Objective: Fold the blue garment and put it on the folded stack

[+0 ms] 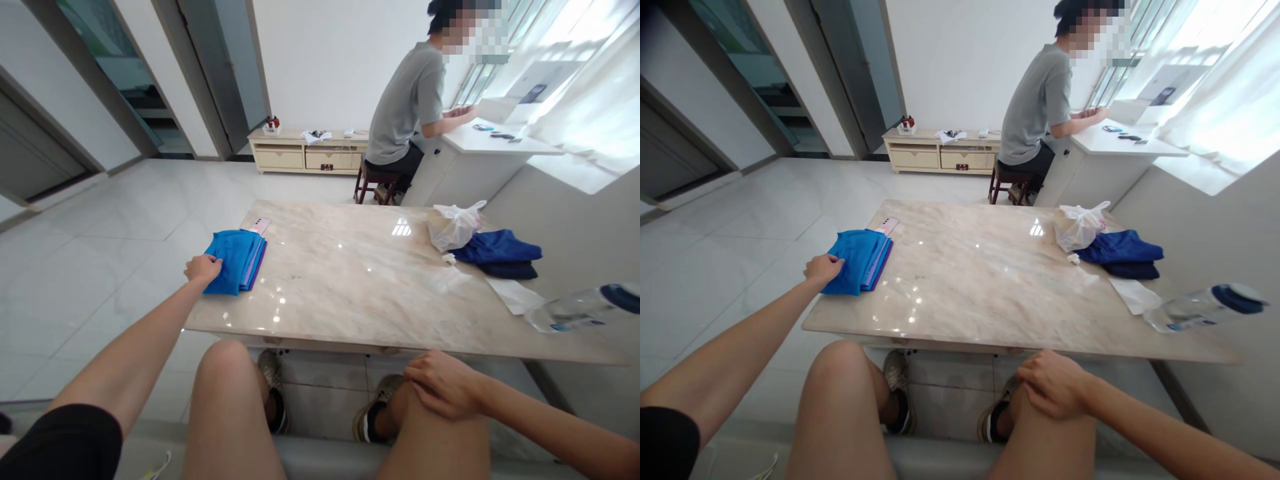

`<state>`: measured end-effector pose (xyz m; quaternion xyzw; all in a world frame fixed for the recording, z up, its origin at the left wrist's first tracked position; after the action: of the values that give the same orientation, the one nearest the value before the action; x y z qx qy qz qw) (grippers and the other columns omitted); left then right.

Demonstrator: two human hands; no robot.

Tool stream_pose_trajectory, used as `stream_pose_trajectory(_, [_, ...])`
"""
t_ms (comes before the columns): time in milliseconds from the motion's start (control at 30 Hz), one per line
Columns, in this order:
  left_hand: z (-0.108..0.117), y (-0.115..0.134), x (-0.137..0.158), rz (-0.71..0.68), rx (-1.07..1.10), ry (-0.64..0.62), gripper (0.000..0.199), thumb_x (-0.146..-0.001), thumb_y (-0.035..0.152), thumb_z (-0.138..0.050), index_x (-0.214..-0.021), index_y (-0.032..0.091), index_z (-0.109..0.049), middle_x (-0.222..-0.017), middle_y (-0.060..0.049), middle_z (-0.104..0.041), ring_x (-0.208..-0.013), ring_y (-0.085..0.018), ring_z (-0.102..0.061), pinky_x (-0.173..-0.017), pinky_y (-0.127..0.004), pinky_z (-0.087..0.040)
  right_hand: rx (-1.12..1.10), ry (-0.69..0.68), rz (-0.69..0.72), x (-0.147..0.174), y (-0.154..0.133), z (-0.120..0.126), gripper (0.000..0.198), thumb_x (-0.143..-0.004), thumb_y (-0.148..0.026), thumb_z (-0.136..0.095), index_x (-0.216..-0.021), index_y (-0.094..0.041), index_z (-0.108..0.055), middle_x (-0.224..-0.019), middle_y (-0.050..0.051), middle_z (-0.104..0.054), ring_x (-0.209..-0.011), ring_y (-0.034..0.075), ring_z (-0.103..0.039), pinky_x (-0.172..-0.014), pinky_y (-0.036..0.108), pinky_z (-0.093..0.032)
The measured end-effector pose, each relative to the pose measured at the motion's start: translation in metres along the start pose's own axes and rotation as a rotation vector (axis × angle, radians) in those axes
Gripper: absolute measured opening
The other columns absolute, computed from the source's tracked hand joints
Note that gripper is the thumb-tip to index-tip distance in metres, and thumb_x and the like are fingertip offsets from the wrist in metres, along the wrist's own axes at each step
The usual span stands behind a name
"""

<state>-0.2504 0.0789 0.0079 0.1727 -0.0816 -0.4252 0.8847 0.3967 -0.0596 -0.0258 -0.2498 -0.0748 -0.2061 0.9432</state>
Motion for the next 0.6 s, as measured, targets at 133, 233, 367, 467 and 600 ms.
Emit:
stream_pose_trajectory(133, [0.021, 0.016, 0.014, 0.038, 0.043, 0.029, 0.030, -0.096, 0.038, -0.062, -0.116, 0.019, -0.075, -0.122, -0.023, -0.081, -0.126, -0.043, -0.074, -0.109, -0.054, -0.059, 0.034, 0.039, 0.003, -0.004, -0.002, 0.004, 0.015, -0.094, -0.023, -0.053, -0.086, -0.022, -0.066, -0.081, 0.008, -0.075, -0.070, 0.022, -0.066, -0.068, 0.035, -0.042])
stream_pose_trajectory(233, [0.051, 0.044, 0.026, -0.007, 0.091, 0.069, 0.035, -0.104, 0.032, -0.055, -0.133, 0.019, -0.067, -0.133, -0.019, -0.079, -0.126, -0.035, -0.073, -0.110, -0.046, -0.059, 0.073, 0.056, 0.005, -0.004, -0.006, 0.006, 0.016, -0.094, -0.023, -0.053, -0.086, -0.022, -0.067, -0.081, 0.006, -0.074, -0.070, 0.021, -0.065, -0.069, 0.034, -0.042])
stream_pose_trajectory(367, [0.114, 0.108, 0.051, -0.236, 0.236, 0.168, 0.031, -0.105, 0.024, -0.057, -0.130, 0.010, -0.069, -0.128, -0.017, -0.079, -0.120, -0.030, -0.072, -0.114, -0.043, -0.056, 0.123, 0.083, -0.009, 0.002, -0.014, 0.008, 0.017, -0.095, -0.023, -0.055, -0.085, -0.021, -0.068, -0.081, 0.005, -0.074, -0.069, 0.020, -0.065, -0.071, 0.034, -0.045])
stream_pose_trajectory(467, [0.168, 0.161, 0.080, -0.468, 0.330, 0.201, 0.035, -0.111, 0.023, -0.052, -0.135, 0.003, -0.069, -0.133, -0.014, -0.079, -0.119, -0.023, -0.068, -0.119, -0.040, -0.053, 0.166, 0.103, -0.049, 0.013, -0.019, 0.007, 0.019, -0.098, -0.023, -0.055, -0.084, -0.022, -0.068, -0.083, 0.008, -0.076, -0.071, 0.023, -0.067, -0.073, 0.037, -0.050])
stream_pose_trajectory(600, [0.230, 0.223, 0.143, -0.874, 0.413, 0.144, 0.041, -0.114, 0.033, -0.058, -0.142, 0.005, -0.070, -0.139, -0.009, -0.078, -0.127, -0.020, -0.070, -0.125, -0.038, -0.051, 0.120, 0.251, -0.160, 0.025, -0.017, 0.013, 0.017, -0.097, -0.025, -0.061, -0.083, -0.025, -0.069, -0.080, 0.010, -0.076, -0.071, 0.027, -0.070, -0.074, 0.043, -0.057])
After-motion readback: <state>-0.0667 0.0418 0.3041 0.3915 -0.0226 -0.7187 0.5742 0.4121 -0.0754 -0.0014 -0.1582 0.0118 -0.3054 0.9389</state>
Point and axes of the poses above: each hand's wrist, its own x-axis away from the middle knuckle, its own z-axis out of the back of the hand, y = z × x, the point moved 7 cm from there along -x, towards the middle knuckle
